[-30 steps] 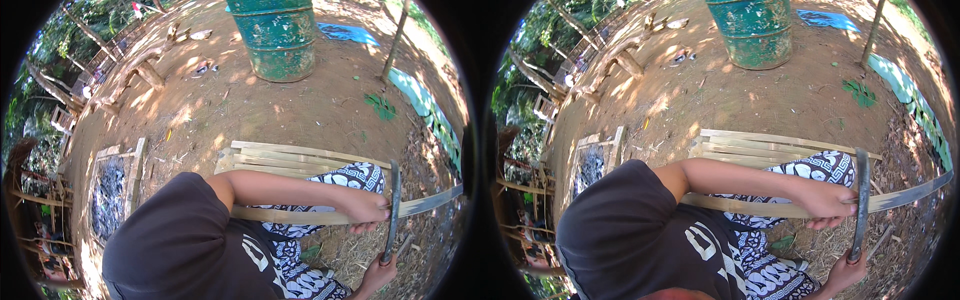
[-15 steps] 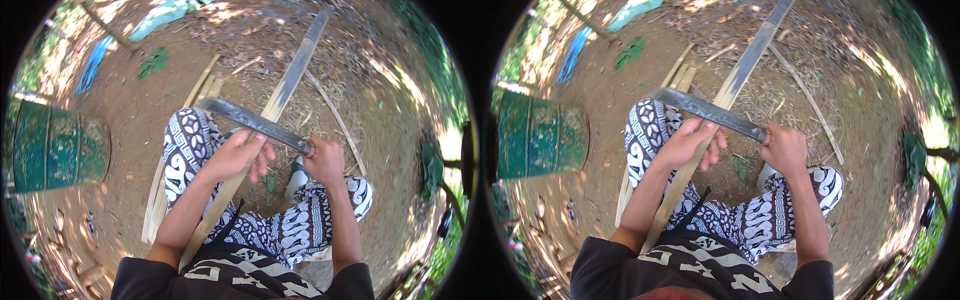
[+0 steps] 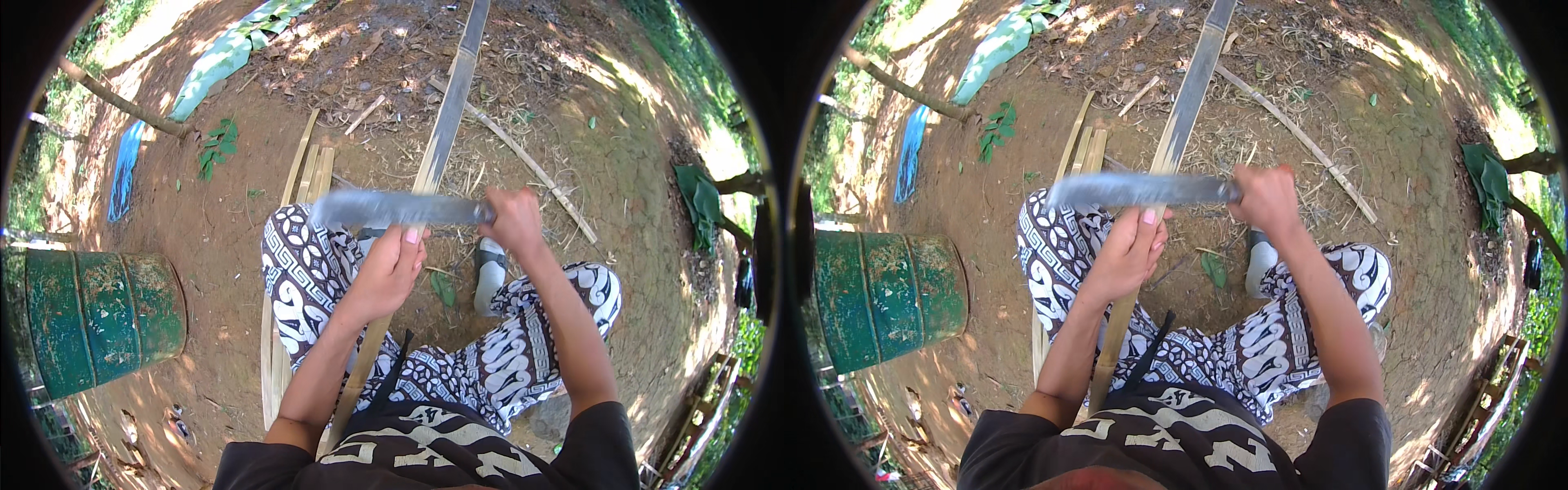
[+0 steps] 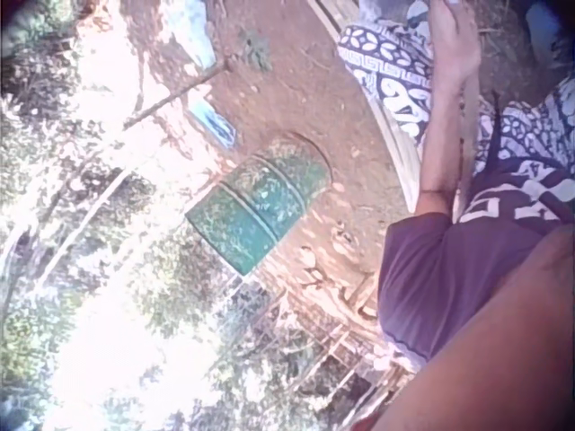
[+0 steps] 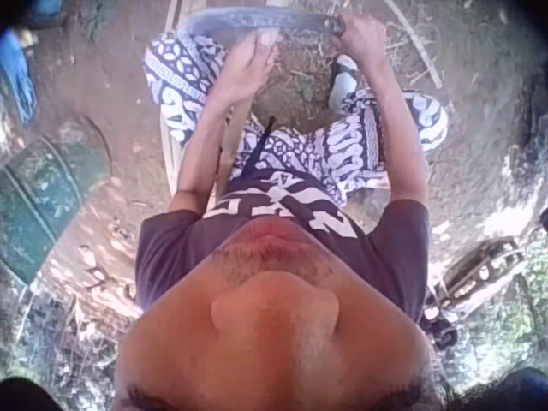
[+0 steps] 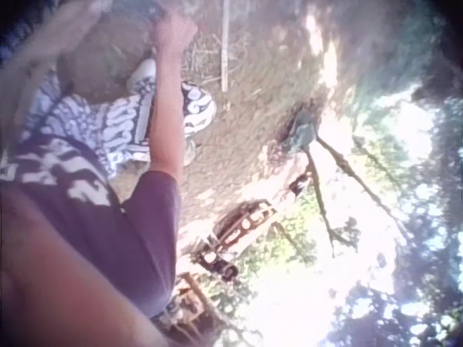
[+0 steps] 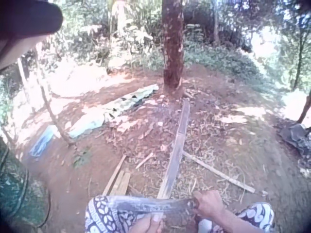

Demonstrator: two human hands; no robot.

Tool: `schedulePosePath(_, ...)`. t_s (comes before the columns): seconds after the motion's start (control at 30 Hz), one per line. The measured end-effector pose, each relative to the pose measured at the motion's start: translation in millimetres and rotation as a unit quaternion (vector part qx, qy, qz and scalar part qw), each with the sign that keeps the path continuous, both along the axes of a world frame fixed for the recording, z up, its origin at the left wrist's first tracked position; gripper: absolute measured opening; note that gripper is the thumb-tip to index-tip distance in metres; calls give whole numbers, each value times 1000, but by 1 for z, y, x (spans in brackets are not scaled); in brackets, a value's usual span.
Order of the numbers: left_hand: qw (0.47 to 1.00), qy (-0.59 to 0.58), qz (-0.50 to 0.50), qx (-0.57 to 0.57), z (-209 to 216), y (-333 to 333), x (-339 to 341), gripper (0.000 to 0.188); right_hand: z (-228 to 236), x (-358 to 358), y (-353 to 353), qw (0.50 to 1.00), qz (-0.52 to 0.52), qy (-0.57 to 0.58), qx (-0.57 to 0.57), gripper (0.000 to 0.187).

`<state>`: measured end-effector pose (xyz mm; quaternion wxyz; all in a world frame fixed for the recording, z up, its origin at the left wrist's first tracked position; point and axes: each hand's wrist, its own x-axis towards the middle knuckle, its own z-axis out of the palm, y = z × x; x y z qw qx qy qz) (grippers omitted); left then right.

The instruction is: The person carves and scrapes a piece of wood using a machete while sitting on the ground.

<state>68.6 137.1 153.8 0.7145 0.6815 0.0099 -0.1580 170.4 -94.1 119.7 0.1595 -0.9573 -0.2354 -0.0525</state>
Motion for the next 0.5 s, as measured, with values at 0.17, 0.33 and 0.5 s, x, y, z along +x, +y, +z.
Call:
schedulePosePath(0.17,997,62,-37,-31,6,-1,9,36,9,97,-62,938,-335,-34,84,21)
schedulePosePath(0.33,991,92,5,-93,24,12,18,40,45,17,-12,966,-173,29,188,18)
schedulePosePath(0.5,994,62,18,-89,10,12,17,43,31,-12,17,990,-20,38,137,12)
